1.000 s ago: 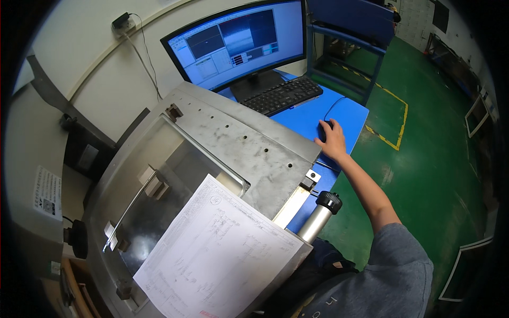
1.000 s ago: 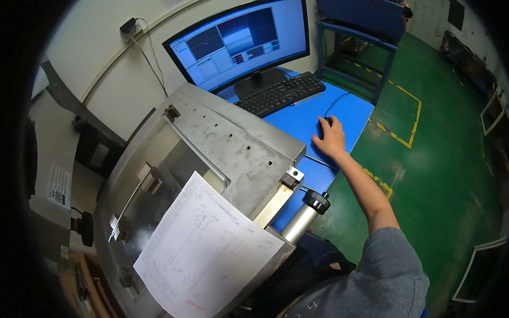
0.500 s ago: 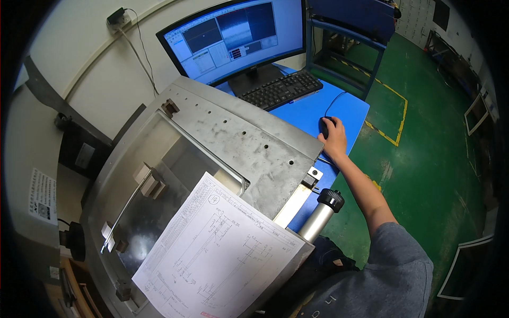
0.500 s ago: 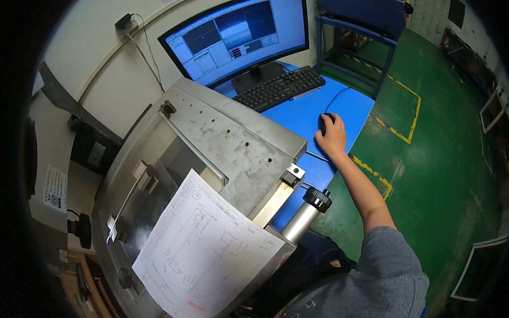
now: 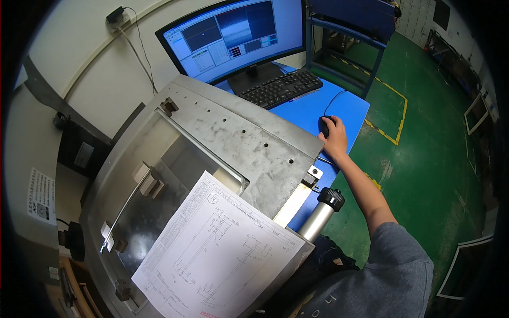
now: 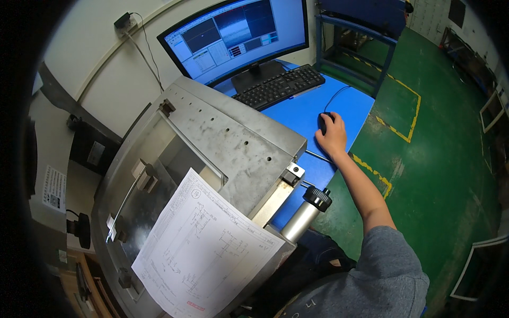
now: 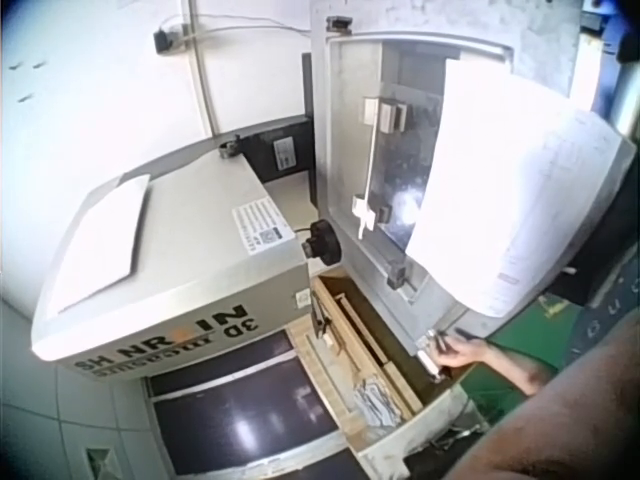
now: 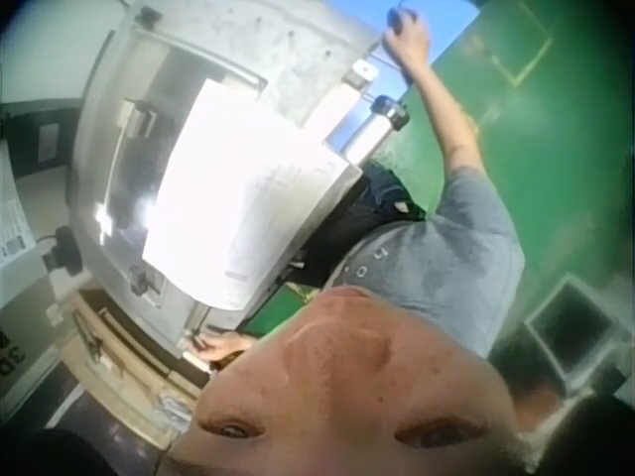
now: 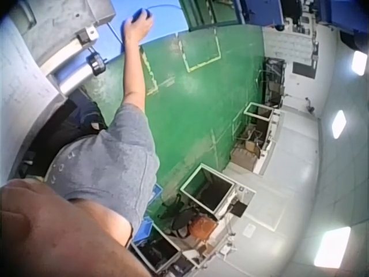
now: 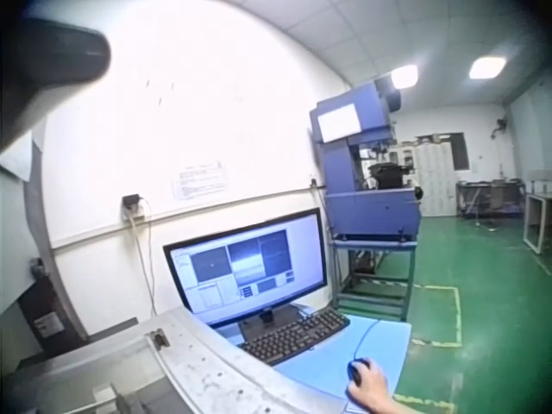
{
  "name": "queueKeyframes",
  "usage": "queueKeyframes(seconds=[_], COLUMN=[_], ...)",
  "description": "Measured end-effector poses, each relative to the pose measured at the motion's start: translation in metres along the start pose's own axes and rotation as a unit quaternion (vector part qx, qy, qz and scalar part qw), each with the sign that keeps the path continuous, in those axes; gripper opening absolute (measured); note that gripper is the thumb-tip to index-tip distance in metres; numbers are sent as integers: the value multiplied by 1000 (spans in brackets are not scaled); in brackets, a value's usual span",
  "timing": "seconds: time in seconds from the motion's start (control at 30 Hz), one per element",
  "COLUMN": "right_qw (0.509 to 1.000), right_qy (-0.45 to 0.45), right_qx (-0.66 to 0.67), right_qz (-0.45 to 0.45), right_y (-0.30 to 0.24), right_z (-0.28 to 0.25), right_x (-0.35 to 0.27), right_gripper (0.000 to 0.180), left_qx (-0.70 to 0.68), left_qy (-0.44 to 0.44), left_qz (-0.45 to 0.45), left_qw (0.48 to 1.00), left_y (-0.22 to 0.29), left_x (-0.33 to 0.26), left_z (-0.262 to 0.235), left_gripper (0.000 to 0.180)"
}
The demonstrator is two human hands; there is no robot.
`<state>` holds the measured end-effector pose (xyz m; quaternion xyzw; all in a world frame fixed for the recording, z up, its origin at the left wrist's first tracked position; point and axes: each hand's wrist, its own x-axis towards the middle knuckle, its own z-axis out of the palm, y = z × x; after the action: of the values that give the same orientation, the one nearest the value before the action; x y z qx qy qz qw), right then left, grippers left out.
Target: Measuring a metal rod using a vision measurement system and comparing results with a blueprint.
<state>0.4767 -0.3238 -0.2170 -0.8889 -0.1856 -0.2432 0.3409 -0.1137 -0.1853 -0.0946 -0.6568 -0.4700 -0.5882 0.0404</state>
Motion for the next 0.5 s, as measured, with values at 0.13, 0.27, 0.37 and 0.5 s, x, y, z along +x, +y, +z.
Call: queueKeyframes(seconds=[0.13,0.27,0.37,0.5], right_qw=[1000,1000,1000,1000], right_qy=[-2,-9,-7,-4], right_qx=[-4,-2,-3,-6], right_qz=[-4,-1,-4,-9], right_y=[0,0,2,1], right_z=[0,0,0,1], right_x=[0,1,1,1], right_gripper=[41,42,41,41], left_qx=[1,-8,-5,-7], left_qy=[-2,-2,0,2], left_qz=[-19,-23,-20,-13], left_qw=[1000,1000,1000,1000], left_y=[2,0,1,6], left_x=[0,0,0,2], left_z=[0,0,0,2], left_gripper=[26,26,26,25])
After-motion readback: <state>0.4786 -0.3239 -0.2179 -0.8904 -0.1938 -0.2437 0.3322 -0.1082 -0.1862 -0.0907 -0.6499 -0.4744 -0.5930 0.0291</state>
